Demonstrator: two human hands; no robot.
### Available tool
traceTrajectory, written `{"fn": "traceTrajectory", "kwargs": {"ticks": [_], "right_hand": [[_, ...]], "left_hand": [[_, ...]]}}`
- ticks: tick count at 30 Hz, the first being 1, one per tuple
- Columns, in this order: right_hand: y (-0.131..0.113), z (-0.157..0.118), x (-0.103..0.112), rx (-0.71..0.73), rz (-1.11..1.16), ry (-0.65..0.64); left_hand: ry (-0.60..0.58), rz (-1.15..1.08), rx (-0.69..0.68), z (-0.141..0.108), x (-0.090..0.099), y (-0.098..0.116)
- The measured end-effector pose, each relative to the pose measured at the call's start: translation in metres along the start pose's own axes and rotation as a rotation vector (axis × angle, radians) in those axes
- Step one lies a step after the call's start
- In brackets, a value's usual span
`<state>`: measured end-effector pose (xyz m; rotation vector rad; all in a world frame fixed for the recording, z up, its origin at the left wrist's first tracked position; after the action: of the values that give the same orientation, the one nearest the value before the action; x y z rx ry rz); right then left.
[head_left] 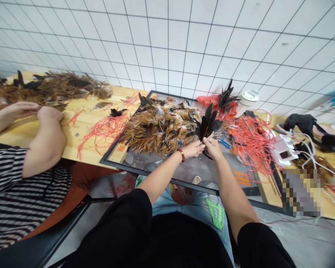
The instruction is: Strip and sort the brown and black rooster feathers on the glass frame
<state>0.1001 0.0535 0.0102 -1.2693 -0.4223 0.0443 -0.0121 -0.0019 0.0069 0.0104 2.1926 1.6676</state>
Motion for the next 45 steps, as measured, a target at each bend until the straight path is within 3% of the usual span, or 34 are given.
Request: {"fn": "traceTrajectory", "kwargs": {"ticks": [5,9,12,16,21,25,31,37,41,45], "right_hand": [[0.001,-0.004,0.002,-0.023,0.060,-0.027],[0.009,-0.005,0.006,-0.118,0.197,0.150],[0.012,-0.005,0.009,-0.103,0.181,0.245],[0.007,-0.006,0.006,-0.067,0.108,0.174],[-0.008,-0.011,0.004,0.146,-0.053,0.185],[-0.015,-0.014,0.001,0.321,-0.265,0.161],[-0.014,-0.019,-0.002,0.412,-0.399,0.191],[-0.012,-0.018,-0.001,0.374,-0.322,0.214],[-0.015,-0.016,-0.003,0.282,-0.226,0.072],[-0.016,-0.017,-0.005,0.167,-0.035,-0.091]], "left_hand": [[-0.008,0.019,0.059,0.002,0.000,-0.001],[0.034,-0.018,-0.028,0.003,0.001,0.003],[0.056,0.024,-0.066,0.003,0.000,0.003],[0.077,-0.090,-0.042,0.002,-0.001,0.002],[0.173,-0.571,-0.029,-0.002,0.007,0.006],[0.201,-0.688,0.001,-0.007,0.011,0.008],[0.187,-0.659,0.044,-0.011,0.003,0.004],[0.229,-0.454,-0.113,-0.009,-0.001,0.003],[0.373,-0.221,-0.236,-0.008,0.003,0.005],[0.309,-0.224,-0.120,-0.010,0.004,0.005]]}}
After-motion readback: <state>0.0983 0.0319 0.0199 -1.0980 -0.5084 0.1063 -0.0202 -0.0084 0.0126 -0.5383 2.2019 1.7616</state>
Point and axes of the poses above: each hand's wrist, its own z-axis towards the middle knuckle, its own x-axis out of the back of the hand, y = z × x, the point moved 4 cm from there along z, towards the middle knuckle, and after that the axes turned 4 degrees about y, right-handed, at the moved point
